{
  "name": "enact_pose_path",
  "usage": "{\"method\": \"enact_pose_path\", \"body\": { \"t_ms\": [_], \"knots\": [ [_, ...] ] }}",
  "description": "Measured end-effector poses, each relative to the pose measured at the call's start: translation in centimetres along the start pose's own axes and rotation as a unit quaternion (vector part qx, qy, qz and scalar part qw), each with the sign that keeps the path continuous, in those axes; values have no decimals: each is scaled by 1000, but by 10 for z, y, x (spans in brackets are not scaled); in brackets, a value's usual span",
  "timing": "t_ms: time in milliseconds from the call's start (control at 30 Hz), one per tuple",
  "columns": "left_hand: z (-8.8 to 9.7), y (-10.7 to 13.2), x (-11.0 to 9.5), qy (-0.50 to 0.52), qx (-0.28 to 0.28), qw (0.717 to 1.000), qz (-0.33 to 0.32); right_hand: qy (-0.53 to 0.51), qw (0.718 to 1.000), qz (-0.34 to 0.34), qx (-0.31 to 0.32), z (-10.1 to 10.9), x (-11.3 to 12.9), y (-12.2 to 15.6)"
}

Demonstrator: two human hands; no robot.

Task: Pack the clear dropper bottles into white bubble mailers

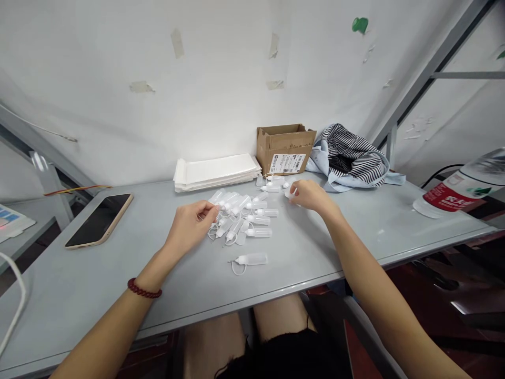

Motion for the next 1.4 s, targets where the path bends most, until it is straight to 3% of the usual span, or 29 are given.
{"method": "enact_pose_path", "body": {
  "t_ms": [133,267,333,400,500,633,867,1067,1400],
  "knots": [
    [-3,1,-3,9,16,1000,-1,-110,992,53,17,4,17,7],
    [-5,2,-6,29,33,999,-11,-206,966,156,7,5,46,16],
    [-6,2,-6,41,39,998,-13,-299,927,225,20,3,63,23],
    [-7,2,-5,61,46,997,-12,-409,867,278,66,-2,78,29],
    [-12,3,-5,100,71,992,-15,-504,793,319,126,-8,94,39],
    [-19,3,-8,115,117,986,-22,-564,739,321,180,-14,102,44],
    [-25,4,-8,98,138,985,-18,-656,660,306,200,-9,103,46],
    [-25,6,-10,108,144,983,-31,-636,664,326,222,-13,109,50],
    [-16,5,-12,140,90,985,-40,-594,719,293,209,-17,109,48]
  ]
}}
Point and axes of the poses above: each hand's wrist, its own y-axis away from the middle knuckle, its own z-axis out of the back of the hand, x = y × z, the point moved 7 cm from there along -y, towards the middle knuckle, and after that the axes turned 8 degrees about x, right-handed, at the moved point
